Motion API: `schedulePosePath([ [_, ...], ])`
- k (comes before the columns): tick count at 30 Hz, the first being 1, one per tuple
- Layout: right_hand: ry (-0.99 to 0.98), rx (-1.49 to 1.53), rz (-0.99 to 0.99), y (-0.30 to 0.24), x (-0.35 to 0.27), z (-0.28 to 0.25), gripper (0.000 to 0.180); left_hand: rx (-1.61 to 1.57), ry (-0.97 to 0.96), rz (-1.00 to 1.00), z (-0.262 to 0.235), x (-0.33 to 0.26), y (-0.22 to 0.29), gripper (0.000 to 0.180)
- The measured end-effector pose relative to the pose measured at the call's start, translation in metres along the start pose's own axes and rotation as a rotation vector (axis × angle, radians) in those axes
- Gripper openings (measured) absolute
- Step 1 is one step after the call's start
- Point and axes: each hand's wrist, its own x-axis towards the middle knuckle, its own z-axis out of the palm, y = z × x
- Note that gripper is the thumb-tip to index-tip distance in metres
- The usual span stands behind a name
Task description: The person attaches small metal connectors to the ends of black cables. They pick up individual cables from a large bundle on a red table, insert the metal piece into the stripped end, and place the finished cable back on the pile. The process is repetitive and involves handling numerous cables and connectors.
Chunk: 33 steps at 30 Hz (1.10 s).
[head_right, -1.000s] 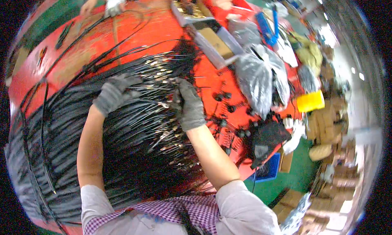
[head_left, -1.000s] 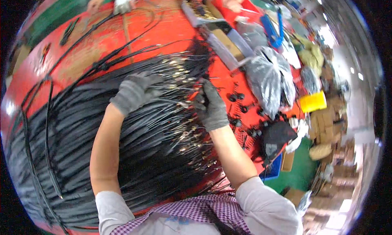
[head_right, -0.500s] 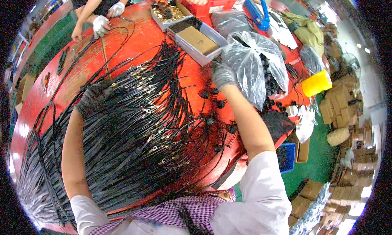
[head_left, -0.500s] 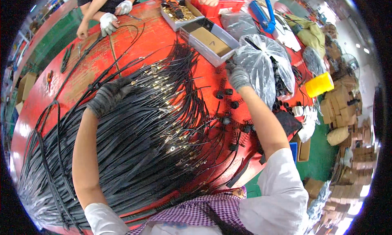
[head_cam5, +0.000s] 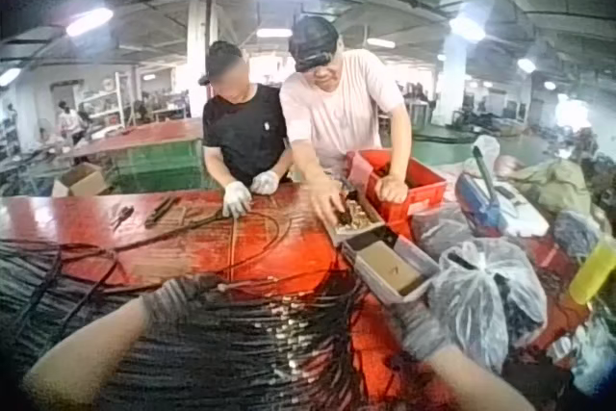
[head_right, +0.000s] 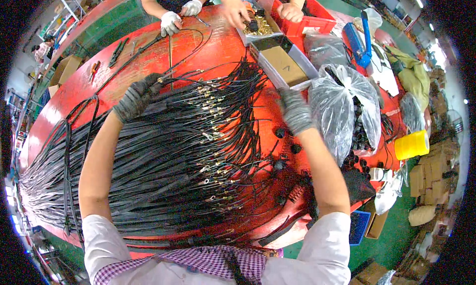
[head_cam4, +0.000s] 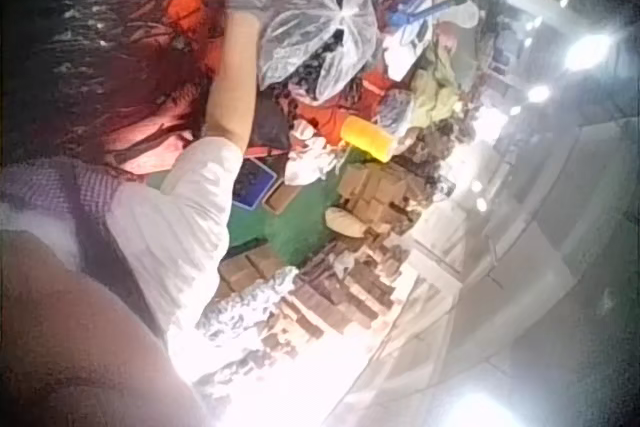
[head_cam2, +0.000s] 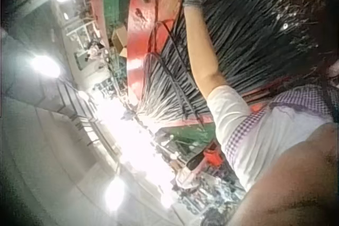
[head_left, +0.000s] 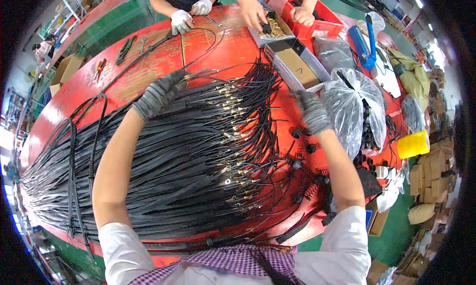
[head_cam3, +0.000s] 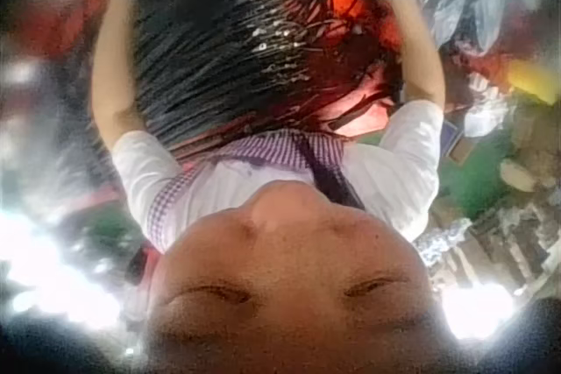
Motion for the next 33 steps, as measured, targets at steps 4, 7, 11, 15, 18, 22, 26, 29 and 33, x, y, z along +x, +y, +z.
schedulePosePath([
  [4, 0.044, 0.318, 0.018, -0.085, -0.006, -0.013, 0.032, -0.143, 0.013, -0.043, -0.025, -0.011, 0.001, 0.027],
  [7, 0.001, 0.566, 0.048, -0.127, -0.005, -0.016, 0.03, -0.264, 0.137, -0.061, -0.047, -0.023, 0.002, 0.027],
  [11, 0.109, 0.588, 0.086, -0.166, 0.003, -0.009, 0.029, -0.494, 0.314, -0.127, -0.065, -0.042, -0.014, 0.03],
  [15, 0.213, 0.496, 0.063, -0.181, 0.012, 0.014, 0.029, -0.623, 0.391, -0.24, -0.085, -0.058, -0.002, 0.031],
  [18, 0.191, 0.587, 0.097, -0.2, 0.021, 0.008, 0.029, -0.751, 0.527, -0.2, -0.086, -0.067, 0.003, 0.026],
  [22, 0.232, 0.623, 0.171, -0.213, 0.032, 0.004, 0.028, -0.763, 0.475, -0.205, -0.098, -0.075, 0.013, 0.024],
  [26, 0.262, 0.577, 0.154, -0.228, 0.037, 0.003, 0.028, -0.568, 0.492, -0.037, -0.098, -0.078, -0.002, 0.025],
  [29, 0.194, 0.675, 0.177, -0.237, 0.038, 0.0, 0.029, -0.72, 0.483, -0.129, -0.098, -0.081, -0.005, 0.025],
  [33, 0.265, 0.782, 0.127, -0.228, 0.038, 0.018, 0.033, -0.514, 0.509, 0.035, -0.095, -0.079, -0.016, 0.024],
])
